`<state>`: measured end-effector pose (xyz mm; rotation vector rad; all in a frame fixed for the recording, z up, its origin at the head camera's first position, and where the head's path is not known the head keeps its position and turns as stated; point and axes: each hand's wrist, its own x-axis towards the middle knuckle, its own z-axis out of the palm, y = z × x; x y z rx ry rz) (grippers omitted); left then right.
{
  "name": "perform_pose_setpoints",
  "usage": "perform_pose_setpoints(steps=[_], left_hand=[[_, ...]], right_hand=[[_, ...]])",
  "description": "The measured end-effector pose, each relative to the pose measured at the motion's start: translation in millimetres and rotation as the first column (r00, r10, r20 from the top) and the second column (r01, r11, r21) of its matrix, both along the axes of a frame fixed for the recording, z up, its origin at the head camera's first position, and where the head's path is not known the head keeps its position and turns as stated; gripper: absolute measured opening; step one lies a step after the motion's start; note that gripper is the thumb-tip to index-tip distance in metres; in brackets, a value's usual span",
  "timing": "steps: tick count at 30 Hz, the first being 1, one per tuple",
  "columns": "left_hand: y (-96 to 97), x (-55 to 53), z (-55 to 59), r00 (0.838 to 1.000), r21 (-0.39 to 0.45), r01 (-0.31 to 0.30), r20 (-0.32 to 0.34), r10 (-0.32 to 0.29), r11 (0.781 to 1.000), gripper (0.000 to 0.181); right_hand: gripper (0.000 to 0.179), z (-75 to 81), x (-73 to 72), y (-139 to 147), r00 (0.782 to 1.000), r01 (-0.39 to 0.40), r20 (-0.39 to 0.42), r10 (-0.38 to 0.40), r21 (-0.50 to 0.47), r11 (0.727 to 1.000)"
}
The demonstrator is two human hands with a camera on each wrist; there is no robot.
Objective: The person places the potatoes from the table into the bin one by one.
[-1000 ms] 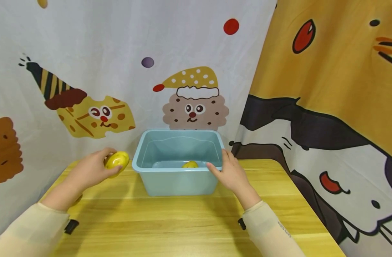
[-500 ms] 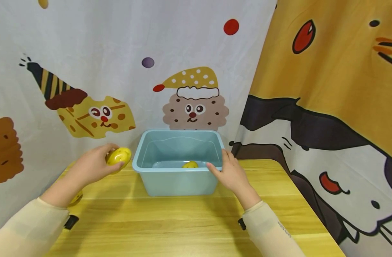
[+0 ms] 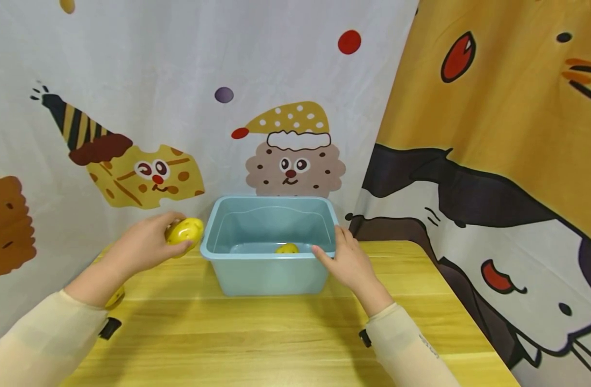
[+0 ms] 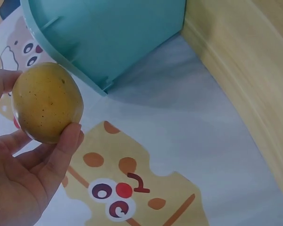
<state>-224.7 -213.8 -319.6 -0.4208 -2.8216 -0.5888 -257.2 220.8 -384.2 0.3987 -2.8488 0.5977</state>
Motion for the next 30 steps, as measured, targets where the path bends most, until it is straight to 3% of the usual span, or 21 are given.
perform_pose_setpoints(steps=[30], left_hand=[[22.9,-10.0,21.7,0.989,-0.039,0.144,-0.018,-0.145,0.989,0.047]], right_hand=[[0.098,-1.8,-1.3,0,1.000,0.004,0.006,-0.004,-0.007,1.000]])
